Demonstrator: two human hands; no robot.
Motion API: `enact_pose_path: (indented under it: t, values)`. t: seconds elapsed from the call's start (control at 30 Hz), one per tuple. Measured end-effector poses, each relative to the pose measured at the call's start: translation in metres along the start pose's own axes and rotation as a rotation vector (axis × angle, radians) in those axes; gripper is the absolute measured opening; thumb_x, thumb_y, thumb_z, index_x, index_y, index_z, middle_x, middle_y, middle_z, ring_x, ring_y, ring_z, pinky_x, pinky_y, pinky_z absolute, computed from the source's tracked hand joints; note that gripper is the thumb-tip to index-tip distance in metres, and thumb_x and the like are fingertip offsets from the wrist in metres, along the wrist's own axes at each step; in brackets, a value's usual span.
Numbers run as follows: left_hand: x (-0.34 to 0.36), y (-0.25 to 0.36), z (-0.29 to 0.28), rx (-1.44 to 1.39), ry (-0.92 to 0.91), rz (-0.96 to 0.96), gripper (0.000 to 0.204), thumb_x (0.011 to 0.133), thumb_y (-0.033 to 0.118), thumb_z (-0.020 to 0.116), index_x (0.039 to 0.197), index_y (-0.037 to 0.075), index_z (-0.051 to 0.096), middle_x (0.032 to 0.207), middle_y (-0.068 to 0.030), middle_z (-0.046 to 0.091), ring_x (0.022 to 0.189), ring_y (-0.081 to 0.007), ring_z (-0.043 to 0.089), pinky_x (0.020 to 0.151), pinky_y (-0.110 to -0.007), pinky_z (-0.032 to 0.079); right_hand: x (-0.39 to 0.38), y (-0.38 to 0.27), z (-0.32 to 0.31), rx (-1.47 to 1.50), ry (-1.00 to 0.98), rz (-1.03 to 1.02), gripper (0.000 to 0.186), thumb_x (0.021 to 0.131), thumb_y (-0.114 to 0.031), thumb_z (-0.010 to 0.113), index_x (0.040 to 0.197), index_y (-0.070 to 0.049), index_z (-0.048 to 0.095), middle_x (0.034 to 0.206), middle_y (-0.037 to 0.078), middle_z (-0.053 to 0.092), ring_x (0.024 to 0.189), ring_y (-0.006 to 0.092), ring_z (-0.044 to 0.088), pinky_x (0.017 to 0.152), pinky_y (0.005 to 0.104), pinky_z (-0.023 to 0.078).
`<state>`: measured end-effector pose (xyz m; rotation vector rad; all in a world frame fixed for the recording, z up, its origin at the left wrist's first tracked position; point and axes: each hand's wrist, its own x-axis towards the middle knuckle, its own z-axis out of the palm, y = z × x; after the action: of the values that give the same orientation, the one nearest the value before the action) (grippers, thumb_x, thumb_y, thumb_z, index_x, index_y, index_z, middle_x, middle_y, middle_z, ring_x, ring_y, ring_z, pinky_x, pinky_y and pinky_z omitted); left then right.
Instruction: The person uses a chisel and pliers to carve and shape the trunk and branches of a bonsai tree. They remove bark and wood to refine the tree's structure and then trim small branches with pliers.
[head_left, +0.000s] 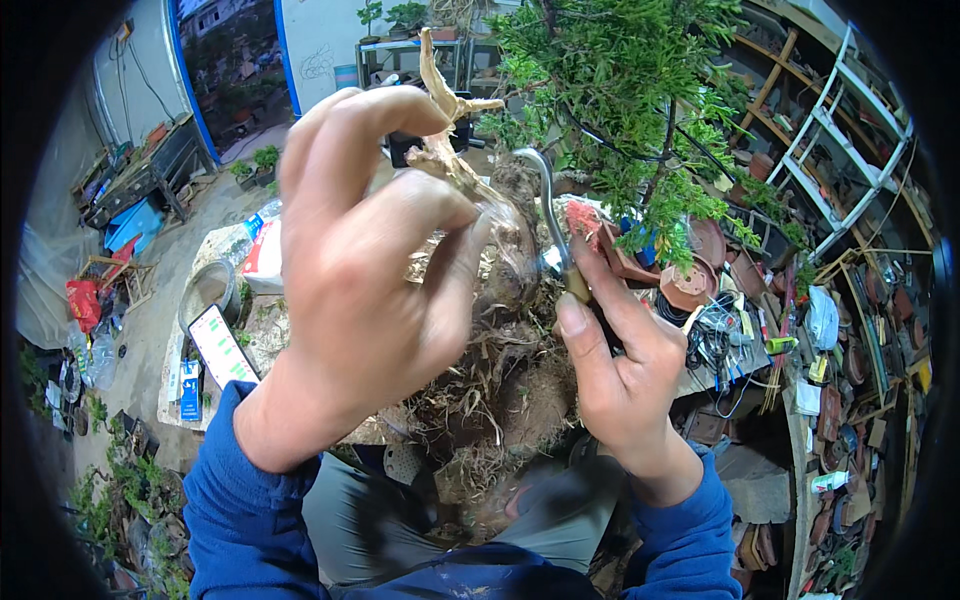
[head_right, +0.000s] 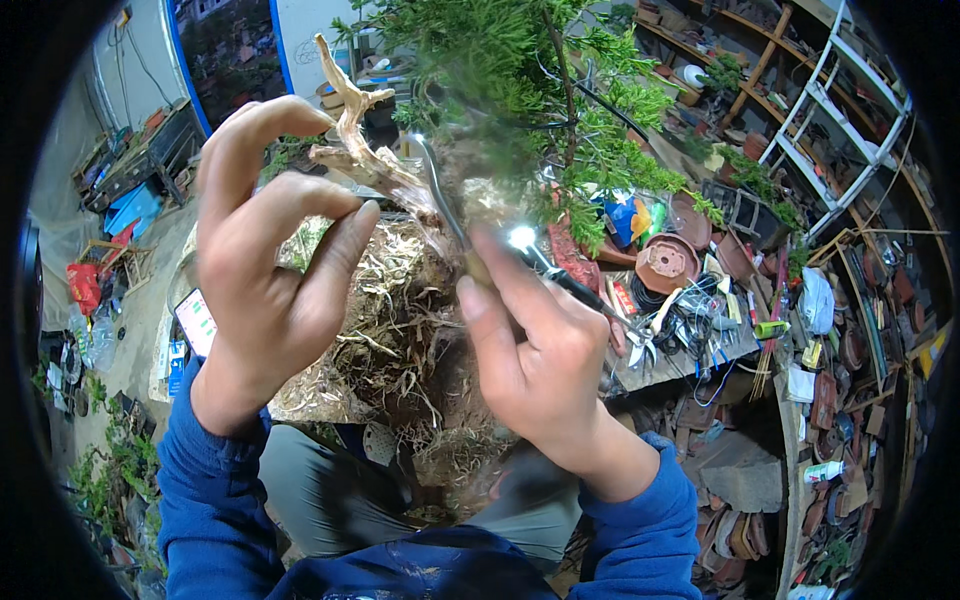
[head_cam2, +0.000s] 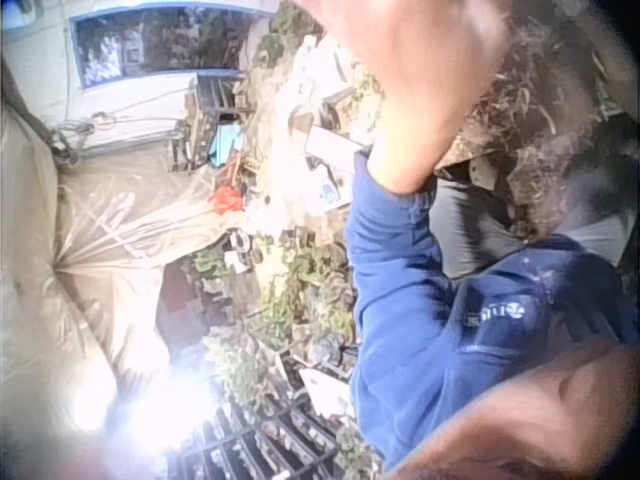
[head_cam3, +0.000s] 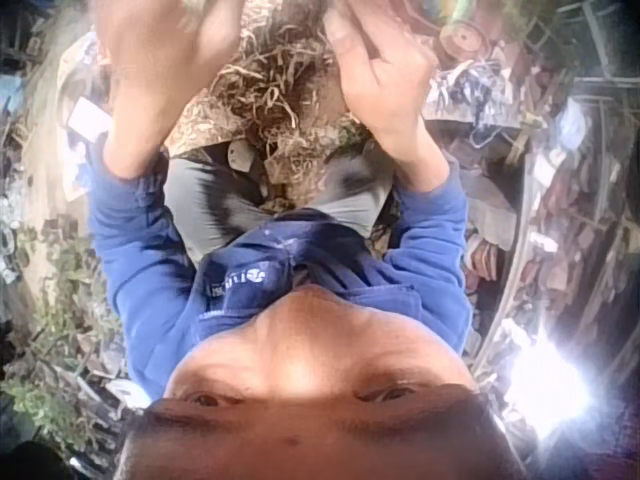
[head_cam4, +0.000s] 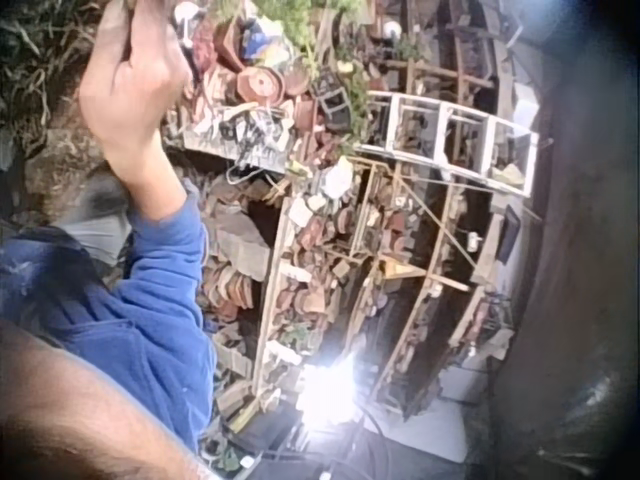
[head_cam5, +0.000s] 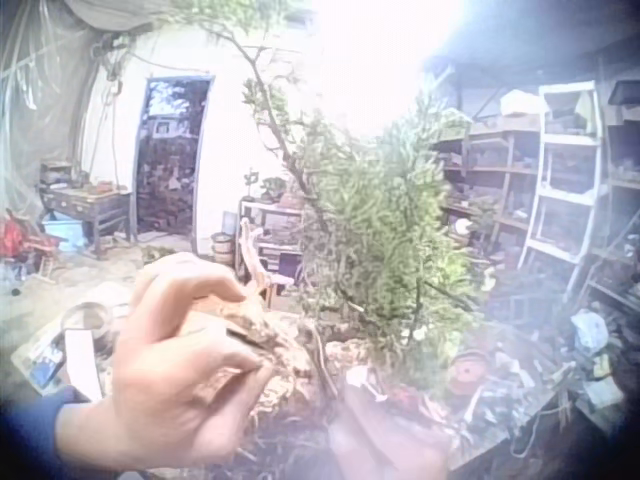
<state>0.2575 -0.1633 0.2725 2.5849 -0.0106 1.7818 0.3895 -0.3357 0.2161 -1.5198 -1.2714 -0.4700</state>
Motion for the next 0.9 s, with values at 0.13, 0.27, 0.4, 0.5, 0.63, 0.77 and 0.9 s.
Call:
enact_pose_path:
  t: [0.13,0.27,0.4,0.5,0.63,0.77,0.9]
  values:
    - [-0.002,-0.026,-0.013,-0.414,0.109,-0.475,0.024,0.093,0.021,0.077,0.086,-0.002,0.073,0.117,-0.0175,0.072,0.108,-0.0242,0.067,0.094,-0.035,0.052,0.015,0.012,0.011,-0.056,0.016,-0.127,0.037,0.094,-0.005,0.072,0.13,0.002,0.07,0.083,0.02,0.073,0.066,0.0276,0.071,0.064,0.0345,0.054]
    - [0.015,-0.067,0.003,-0.925,-0.038,-0.833,0.049,0.095,0.029,0.072,0.131,-0.005,0.067,0.122,-0.0146,0.073,0.106,-0.022,0.069,0.092,-0.033,0.054,0.033,0.018,0.026,-0.096,0.019,-0.217,0.038,0.094,-0.004,0.074,0.132,0.001,0.07,0.102,0.019,0.076,0.083,0.025,0.073,0.078,0.0323,0.055]
    - [0.034,-0.072,0.017,-1.205,-0.191,-0.841,0.042,0.097,0.03,0.075,0.12,-0.005,0.07,0.106,-0.0135,0.074,0.095,-0.0176,0.069,0.083,-0.032,0.056,0.05,0.022,0.038,-0.114,0.07,-0.306,0.039,0.095,-0.004,0.074,0.133,-0.002,0.071,0.104,0.018,0.078,0.081,0.0211,0.073,0.075,0.0296,0.055]
    - [0.05,-0.064,0.017,-1.257,-0.26,-0.868,0.039,0.1,0.033,0.072,0.112,-0.003,0.071,0.093,-0.0077,0.07,0.079,-0.015,0.062,0.073,-0.032,0.051,0.053,0.024,0.039,-0.171,0.093,-0.35,0.041,0.092,-0.003,0.076,0.133,-0.006,0.072,0.096,0.016,0.077,0.071,0.0198,0.068,0.068,0.029,0.053]
    - [0.065,-0.055,0.005,-1.189,-0.301,-1.046,0.038,0.1,0.037,0.072,0.107,-0.001,0.07,0.092,-0.0096,0.07,0.08,-0.0188,0.065,0.073,-0.034,0.052,0.052,0.029,0.038,-0.217,0.097,-0.374,0.042,0.091,0.0,0.075,0.133,-0.004,0.072,0.097,0.015,0.078,0.067,0.0182,0.064,0.064,0.0278,0.051]
    - [0.069,-0.051,0.011,-0.965,-0.303,-1.039,0.038,0.099,0.037,0.072,0.104,0.0,0.071,0.087,-0.0114,0.072,0.078,-0.0218,0.07,0.071,-0.036,0.054,0.054,0.032,0.043,-0.171,0.119,-0.393,0.043,0.091,0.001,0.075,0.133,-0.002,0.071,0.103,0.015,0.079,0.069,0.0172,0.065,0.066,0.0272,0.051]
    - [0.067,-0.06,0.01,-1.106,-0.43,-0.877,0.038,0.102,0.038,0.068,0.098,0.0,0.071,0.083,-0.0128,0.074,0.071,-0.0215,0.071,0.068,-0.035,0.055,0.052,0.029,0.042,-0.226,0.114,-0.413,0.043,0.091,0.003,0.074,0.134,-0.002,0.071,0.094,0.015,0.076,0.069,0.016,0.064,0.064,0.0259,0.05]
